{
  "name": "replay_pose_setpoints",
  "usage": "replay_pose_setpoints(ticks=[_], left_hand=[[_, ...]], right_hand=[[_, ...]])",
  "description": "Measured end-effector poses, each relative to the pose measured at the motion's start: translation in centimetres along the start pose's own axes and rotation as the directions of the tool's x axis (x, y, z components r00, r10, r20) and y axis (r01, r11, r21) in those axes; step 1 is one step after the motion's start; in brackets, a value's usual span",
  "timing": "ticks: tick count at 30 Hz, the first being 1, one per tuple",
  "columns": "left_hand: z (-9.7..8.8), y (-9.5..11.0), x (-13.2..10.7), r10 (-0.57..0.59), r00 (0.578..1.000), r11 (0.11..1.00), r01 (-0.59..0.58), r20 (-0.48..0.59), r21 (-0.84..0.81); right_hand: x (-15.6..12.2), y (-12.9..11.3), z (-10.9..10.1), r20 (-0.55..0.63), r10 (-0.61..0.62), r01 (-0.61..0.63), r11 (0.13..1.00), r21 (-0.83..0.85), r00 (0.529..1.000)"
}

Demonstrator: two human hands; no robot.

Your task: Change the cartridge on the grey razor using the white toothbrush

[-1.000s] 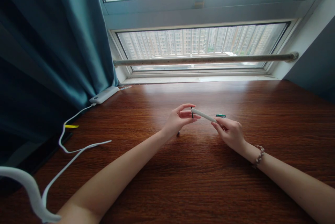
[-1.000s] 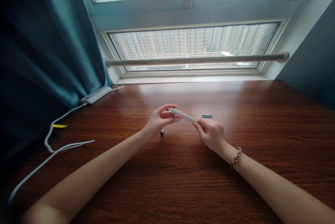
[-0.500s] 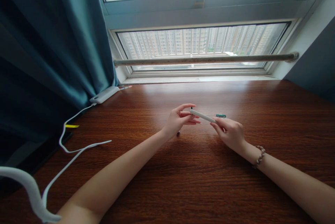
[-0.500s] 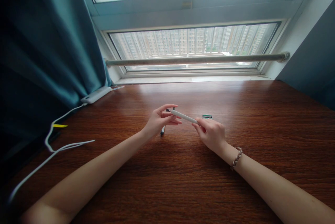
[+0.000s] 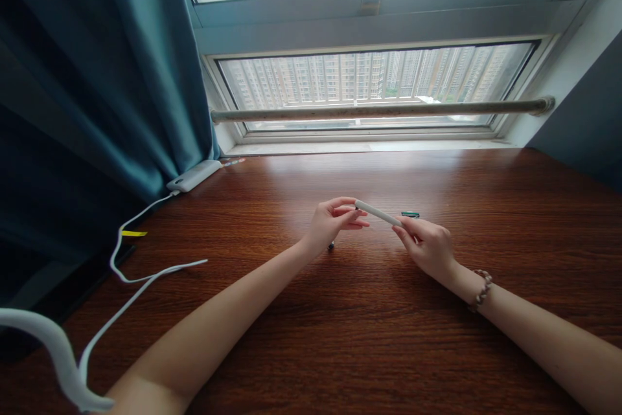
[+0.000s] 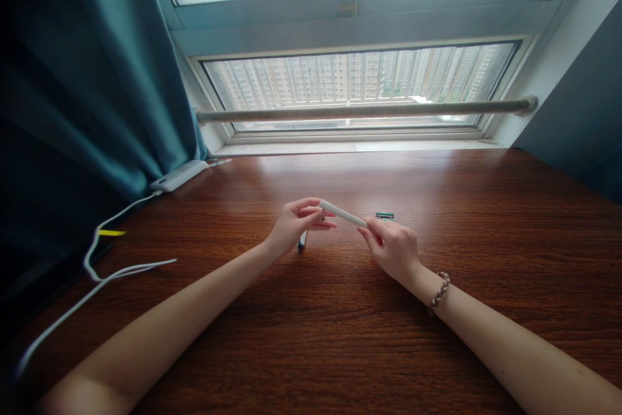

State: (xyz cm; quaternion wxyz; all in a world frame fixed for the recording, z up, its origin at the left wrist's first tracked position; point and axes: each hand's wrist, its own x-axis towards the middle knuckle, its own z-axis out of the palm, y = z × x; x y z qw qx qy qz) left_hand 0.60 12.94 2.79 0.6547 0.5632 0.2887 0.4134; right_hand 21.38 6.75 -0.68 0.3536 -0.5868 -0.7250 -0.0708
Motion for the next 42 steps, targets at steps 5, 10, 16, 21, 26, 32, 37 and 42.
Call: replay_pose_setpoints(ticks=[5,10,16,21,26,32,37,42], left_hand=[[0.1,0.0,0.1,0.018,1.0,1.0,-0.018,-0.022,-0.013],[0.1,-0.1,0.2,0.041,0.998,0.999,-0.042,-0.043,-0.009],[-0.2,-0.5,0.4,0.088,0.995,0.995,-0.085,-0.051,0.053],[-0.1,-0.3,0.5,0.08,0.996,0.996,-0.081,-0.035,-0.046],[0.0,0.0,0.4,0.089,0.996,0.994,-0.09,-0.027,-0.06],[0.1,0.1,-0.1,0.044,0.998,0.998,-0.046,0.044,0.033],[0.2,0.3,-0.4,-0.007,0.995,1.0,0.006,0.097,0.013],[0.1,0.6,-0.2,0.029,0.996,0.999,-0.031,0.08,0.026]], right_hand=[[0.0,0.0,0.0,0.007,0.083,-0.083,0.997,-0.005,0.996],[0.0,0.0,-0.1,0.033,0.009,-0.01,1.0,0.016,0.999],[-0.1,0.0,0.0,0.011,0.007,-0.007,1.0,-0.03,1.0],[0.0,-0.2,-0.2,0.035,-0.028,0.028,1.0,0.006,0.999],[0.0,-0.2,-0.2,0.06,-0.03,0.026,0.998,0.051,0.998],[0.0,0.0,0.0,0.04,0.051,-0.051,0.999,0.0,0.998],[0.0,0.0,0.0,0.034,0.06,-0.06,0.998,-0.006,0.998],[-0.1,-0.1,0.0,0.031,0.004,-0.004,1.0,-0.009,1.0]])
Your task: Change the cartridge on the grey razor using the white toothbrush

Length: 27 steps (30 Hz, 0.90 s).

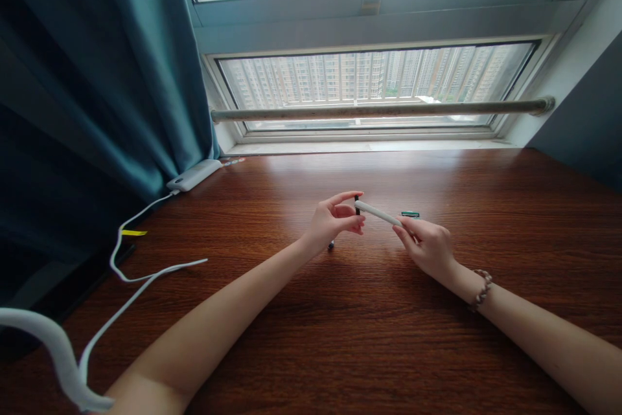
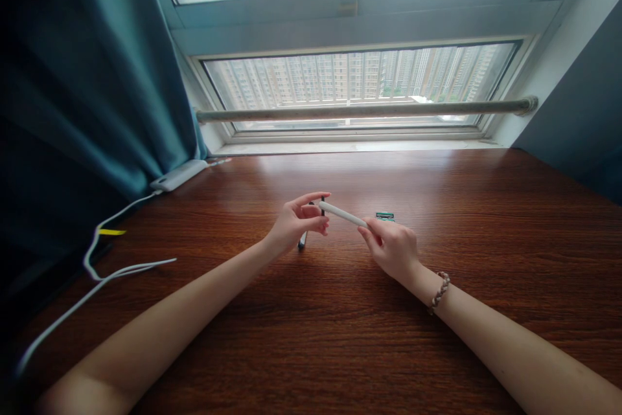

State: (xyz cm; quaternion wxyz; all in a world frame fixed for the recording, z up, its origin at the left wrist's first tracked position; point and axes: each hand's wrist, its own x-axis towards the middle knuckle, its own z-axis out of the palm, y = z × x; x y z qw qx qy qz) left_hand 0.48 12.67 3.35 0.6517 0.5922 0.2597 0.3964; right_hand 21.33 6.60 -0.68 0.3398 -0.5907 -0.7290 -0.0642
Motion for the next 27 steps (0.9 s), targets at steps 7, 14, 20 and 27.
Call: replay_pose_setpoints(ticks=[7,14,20,27], left_hand=[[-0.11,-0.39,0.23,0.038,0.998,0.997,-0.034,-0.057,0.068],[-0.09,-0.34,0.26,0.063,0.994,0.981,-0.046,-0.088,0.188],[-0.19,-0.57,0.31,0.055,0.993,0.979,-0.033,-0.102,0.199],[-0.25,-0.32,0.38,0.013,0.997,0.99,-0.003,-0.069,0.14]], right_hand=[[0.2,0.03,-0.01,0.0,0.106,-0.106,0.994,-0.012,0.994],[0.16,0.02,-0.1,0.039,0.04,-0.04,0.999,-0.007,0.998],[0.14,0.11,-0.1,0.031,0.089,-0.089,0.996,-0.001,0.996],[0.24,0.14,0.06,0.044,0.078,-0.079,0.997,0.017,0.996]])
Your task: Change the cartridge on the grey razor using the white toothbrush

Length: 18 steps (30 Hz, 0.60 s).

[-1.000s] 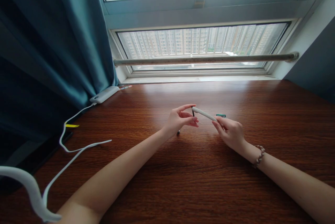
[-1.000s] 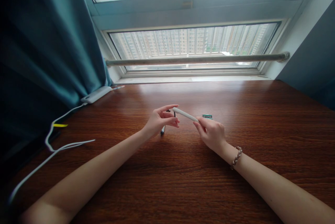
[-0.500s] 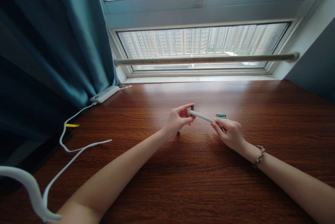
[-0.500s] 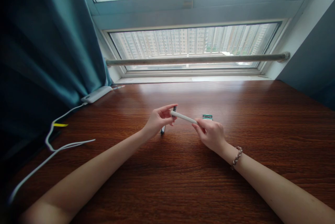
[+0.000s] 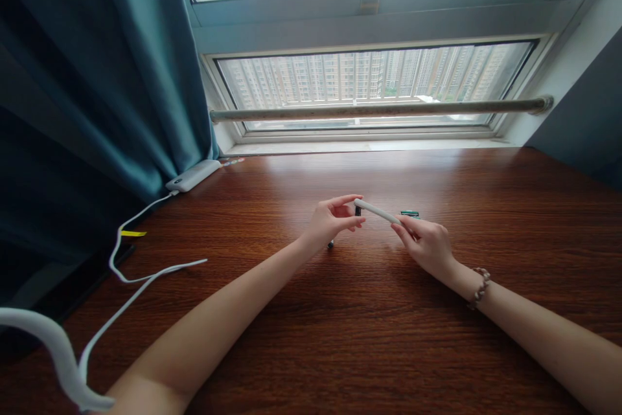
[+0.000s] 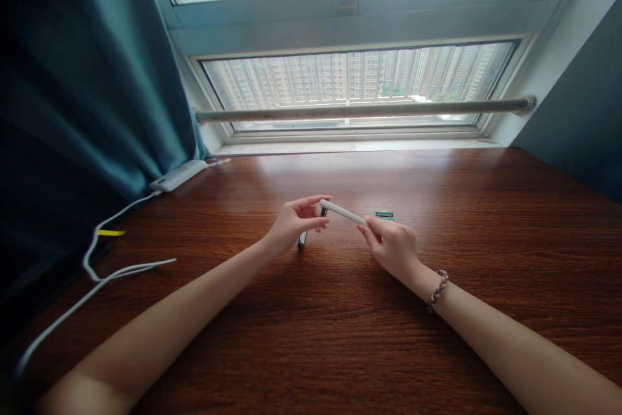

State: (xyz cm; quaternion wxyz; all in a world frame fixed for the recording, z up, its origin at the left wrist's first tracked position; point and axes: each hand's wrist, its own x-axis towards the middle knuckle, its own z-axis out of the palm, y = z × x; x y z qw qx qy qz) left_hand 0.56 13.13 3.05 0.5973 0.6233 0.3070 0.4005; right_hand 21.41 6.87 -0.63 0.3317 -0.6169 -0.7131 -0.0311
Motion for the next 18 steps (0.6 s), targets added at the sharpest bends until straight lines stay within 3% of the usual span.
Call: replay_pose_setpoints(ticks=[3,7,12,18], left_hand=[[-0.06,0.16,-0.02,-0.046,0.999,0.999,0.046,0.011,-0.017],[-0.14,0.33,-0.11,-0.061,0.998,0.996,0.063,0.021,-0.071],[-0.28,-0.15,-0.18,-0.085,0.994,0.969,0.099,0.07,-0.226],[-0.37,-0.55,-0.06,-0.102,0.985,0.95,0.138,0.14,-0.281]], right_hand=[[0.04,0.38,0.22,-0.003,0.087,-0.087,0.995,0.054,0.996],[0.05,0.68,0.36,-0.005,0.118,-0.116,0.979,0.166,0.993],[0.02,0.41,0.16,0.015,0.039,-0.042,0.978,0.206,0.999],[-0.05,0.15,-0.01,0.007,-0.031,0.029,0.978,0.206,1.0]])
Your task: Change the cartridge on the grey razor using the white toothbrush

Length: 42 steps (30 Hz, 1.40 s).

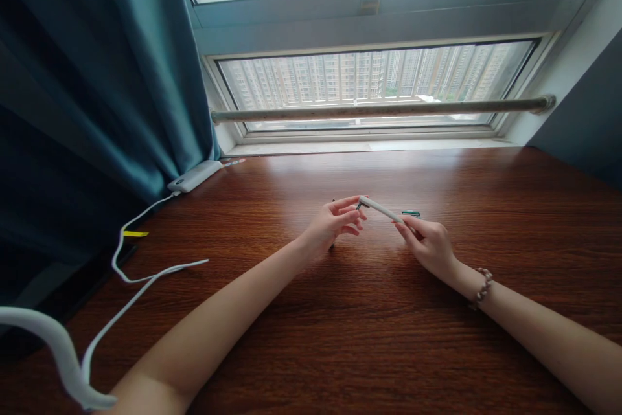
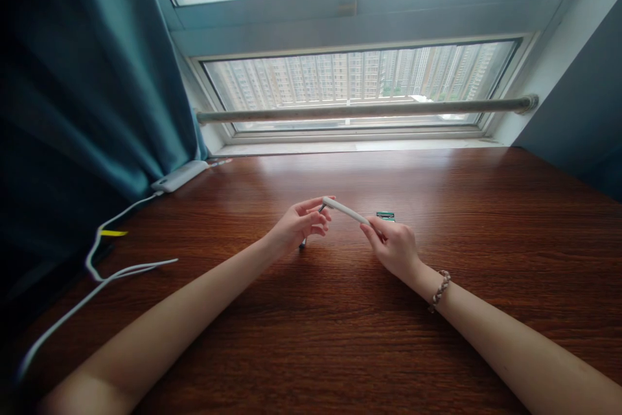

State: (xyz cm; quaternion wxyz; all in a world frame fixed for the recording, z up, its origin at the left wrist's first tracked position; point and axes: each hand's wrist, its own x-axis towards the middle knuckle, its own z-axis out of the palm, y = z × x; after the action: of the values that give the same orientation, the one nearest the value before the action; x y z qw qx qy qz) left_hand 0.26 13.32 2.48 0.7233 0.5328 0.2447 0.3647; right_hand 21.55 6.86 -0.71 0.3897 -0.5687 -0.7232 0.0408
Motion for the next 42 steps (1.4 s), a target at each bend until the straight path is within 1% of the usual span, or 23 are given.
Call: replay_pose_setpoints(ticks=[3,6,10,13,19,24,26,31,34,37,40,42], left_hand=[[0.1,0.1,0.1,-0.034,0.999,0.999,0.035,-0.014,0.025],[0.1,0.1,0.1,-0.069,0.998,0.997,0.069,0.003,0.033],[0.1,0.1,0.0,-0.099,0.993,0.995,0.099,0.058,0.001],[0.0,0.0,0.0,-0.086,0.993,0.994,0.091,0.08,-0.055],[-0.4,-0.1,0.0,-0.052,0.988,0.986,0.074,0.147,-0.151],[-0.6,-0.4,0.1,-0.038,0.993,0.98,0.059,0.111,-0.19],[-0.6,-0.4,0.1,-0.03,0.993,0.981,0.051,0.114,-0.19],[-0.4,-0.1,-0.1,-0.006,0.991,0.982,0.031,0.13,-0.188],[-0.1,0.2,-0.3,0.009,0.984,0.98,0.027,0.176,-0.2],[0.2,0.5,-0.5,0.006,0.968,0.974,0.051,0.251,-0.219],[0.3,0.6,-0.7,-0.004,0.948,0.97,0.081,0.319,-0.229],[0.4,0.6,-0.7,-0.024,0.941,0.972,0.102,0.337,-0.213]], right_hand=[[0.0,0.0,0.0,-0.001,-0.014,0.014,1.0,-0.007,1.0],[0.0,0.0,0.0,0.009,-0.021,0.021,1.0,-0.009,1.0],[0.0,0.3,0.0,0.008,0.047,-0.048,0.996,0.08,0.999],[0.0,0.5,0.1,-0.015,0.079,-0.076,0.987,0.139,0.997],[-0.2,0.4,0.1,-0.027,0.03,-0.026,0.99,0.141,0.999],[-0.3,0.1,-0.1,-0.015,-0.03,0.031,0.998,0.055,0.999],[-0.3,-0.1,-0.1,-0.014,-0.053,0.053,0.998,0.027,0.999],[-0.3,-0.1,-0.1,-0.028,-0.04,0.041,0.999,0.025,0.999],[-0.4,0.0,-0.1,-0.049,-0.029,0.034,0.996,0.087,0.998],[-0.6,0.1,-0.1,-0.06,-0.025,0.035,0.987,0.159,0.998],[-0.7,0.2,-0.1,-0.063,-0.026,0.037,0.982,0.186,0.998],[-0.7,0.2,-0.2,-0.066,-0.038,0.049,0.98,0.19,0.997]])
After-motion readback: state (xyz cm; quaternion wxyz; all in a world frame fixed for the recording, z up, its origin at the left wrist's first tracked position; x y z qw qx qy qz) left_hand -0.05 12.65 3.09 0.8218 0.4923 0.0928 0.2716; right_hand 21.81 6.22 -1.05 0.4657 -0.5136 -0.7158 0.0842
